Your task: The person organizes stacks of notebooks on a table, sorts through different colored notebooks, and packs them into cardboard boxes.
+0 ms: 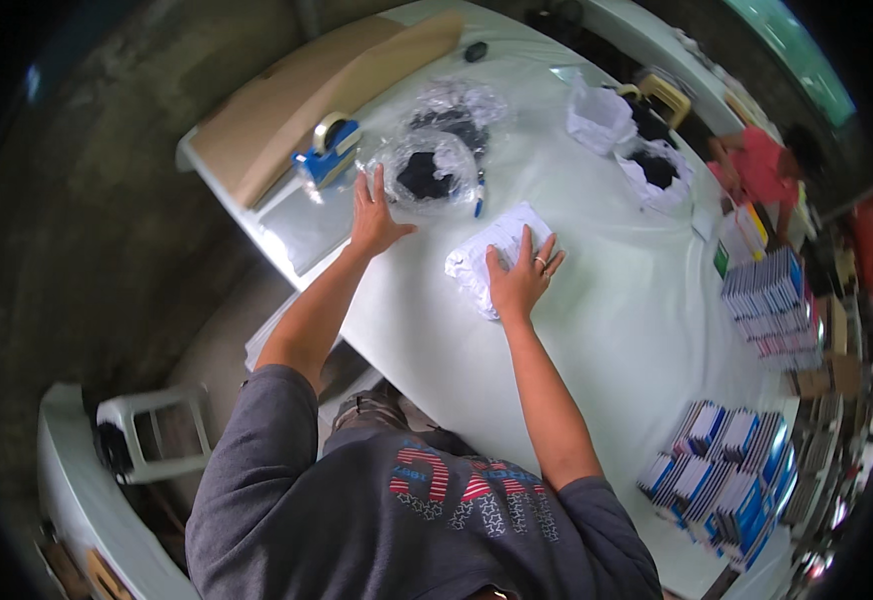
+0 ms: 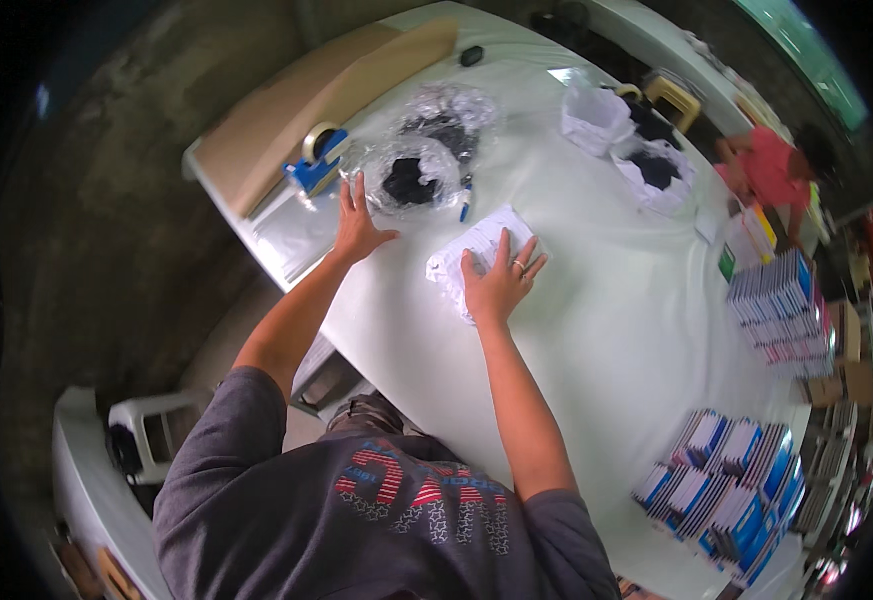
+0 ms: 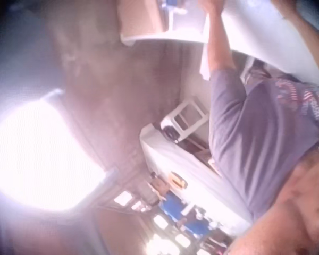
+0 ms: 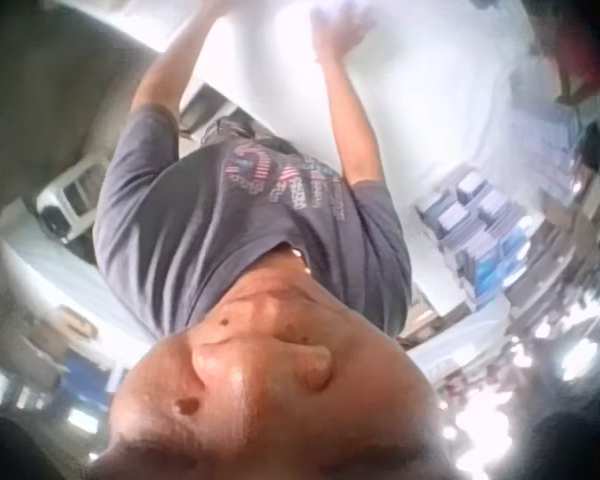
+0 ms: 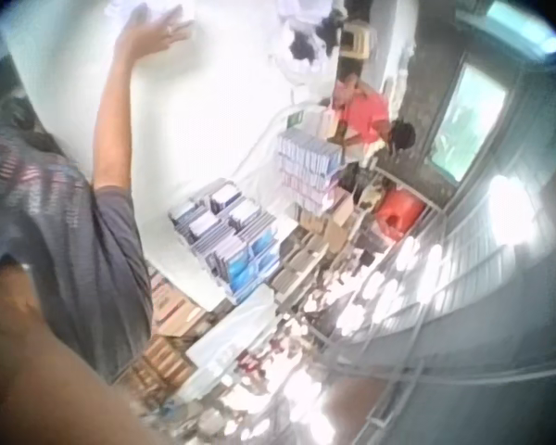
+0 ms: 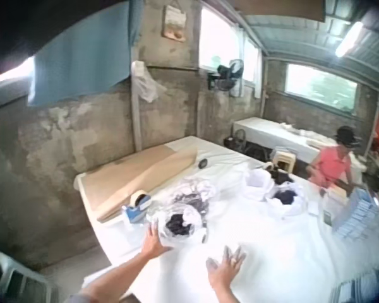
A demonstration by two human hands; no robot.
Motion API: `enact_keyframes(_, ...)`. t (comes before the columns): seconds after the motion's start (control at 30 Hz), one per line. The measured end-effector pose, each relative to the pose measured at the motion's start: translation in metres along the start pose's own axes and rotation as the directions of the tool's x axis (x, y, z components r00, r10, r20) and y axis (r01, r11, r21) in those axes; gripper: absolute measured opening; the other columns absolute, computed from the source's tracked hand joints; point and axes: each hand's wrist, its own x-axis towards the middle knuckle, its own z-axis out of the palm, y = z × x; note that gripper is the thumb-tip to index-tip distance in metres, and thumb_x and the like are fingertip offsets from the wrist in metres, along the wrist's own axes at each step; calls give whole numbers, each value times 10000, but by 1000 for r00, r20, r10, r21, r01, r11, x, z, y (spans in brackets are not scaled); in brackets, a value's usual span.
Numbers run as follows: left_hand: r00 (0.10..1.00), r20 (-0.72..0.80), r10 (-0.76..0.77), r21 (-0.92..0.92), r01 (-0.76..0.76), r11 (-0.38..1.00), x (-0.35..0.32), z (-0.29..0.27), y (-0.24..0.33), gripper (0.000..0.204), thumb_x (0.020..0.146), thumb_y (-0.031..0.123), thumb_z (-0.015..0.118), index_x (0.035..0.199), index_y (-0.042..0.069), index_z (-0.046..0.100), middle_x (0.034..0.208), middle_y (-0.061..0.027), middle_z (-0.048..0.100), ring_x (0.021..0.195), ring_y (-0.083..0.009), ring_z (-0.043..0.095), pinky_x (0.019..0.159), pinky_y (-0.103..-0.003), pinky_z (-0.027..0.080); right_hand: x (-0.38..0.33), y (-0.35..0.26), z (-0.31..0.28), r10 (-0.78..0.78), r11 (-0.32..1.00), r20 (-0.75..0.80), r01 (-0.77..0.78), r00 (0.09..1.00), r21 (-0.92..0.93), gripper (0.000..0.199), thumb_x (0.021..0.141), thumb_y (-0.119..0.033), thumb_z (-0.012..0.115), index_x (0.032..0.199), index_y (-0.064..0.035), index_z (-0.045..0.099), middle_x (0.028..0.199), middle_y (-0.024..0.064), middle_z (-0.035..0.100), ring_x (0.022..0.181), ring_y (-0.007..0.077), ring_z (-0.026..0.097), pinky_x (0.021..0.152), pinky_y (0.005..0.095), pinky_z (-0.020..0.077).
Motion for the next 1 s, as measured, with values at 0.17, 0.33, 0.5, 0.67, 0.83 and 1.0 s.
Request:
enact_keyframes(0.17, 983, 54, 174, -29, -173, 984, 43, 45, 1, 1226, 496, 259, 865, 1432, 219, 75, 1418, -259, 125, 1238, -472, 282, 988, -508, 325, -1, -5, -6, 51, 999, -56, -50, 997, 11, 711, 731, -447, 673, 1338, -186, 409, 1459, 194, 189, 1326, 482, 107, 989, 563, 274)
enact_keyframes(0.33, 990, 56, 130, 27, -132, 991, 80, 91, 23, 1141, 548, 232, 843, 1420, 231, 107, 1410, -232, 152, 1184, -423, 337, 894, -496, 379, -5, -3, -14, 40, 998, -27, -39, 999, 55, 668, 711, -367, 715, 1300, -177, 461, 1462, 161, 195, 1328, 465, 112, 1037, 524, 246)
enact_keyframes(0.5, 982, 155, -105, 34, 101, 994, 145, 101, 39, 1084, 611, 337, 785, 1427, 218, 81, 1433, -242, 104, 1216, -424, 286, 914, -535, 342, 0, -18, -15, 85, 990, 4, -85, 996, 112, 633, 721, -321, 715, 1289, -172, 477, 1466, 137, 197, 1343, 420, 114, 1052, 500, 247)
enact_keyframes(0.67, 953, -170, 250, 233, -208, 950, 115, 103, 98, 851, 709, 206, 659, 1412, 139, 186, 1385, -245, 243, 1252, -404, 291, 947, -563, 311, -5, -12, -17, 143, 980, -3, -141, 990, 143, 621, 723, -312, 718, 1281, -167, 487, 1468, 115, 202, 1354, 383, 116, 1064, 475, 243)
enact_keyframes(0.83, 781, 246, 574, -288, -507, 812, 109, 144, 100, 436, 756, 164, 573, 1175, 74, 492, 1088, -144, 550, 1026, -320, 526, 899, -422, 413, -1, -14, -12, 133, 979, -45, -124, 990, 159, 649, 736, -307, 708, 1311, -148, 450, 1470, 136, 198, 1346, 413, 127, 1056, 488, 254)
enact_keyframes(1.0, 778, 383, 499, -98, -503, 859, 86, 170, 69, 241, 866, 249, 466, 998, 58, 530, 1033, -148, 564, 983, -306, 562, 769, -437, 494, -3, -2, -4, 181, 965, -118, -154, 976, 211, 598, 805, -343, 627, 1336, -164, 419, 1467, 165, 193, 1343, 445, 83, 1080, 500, 181)
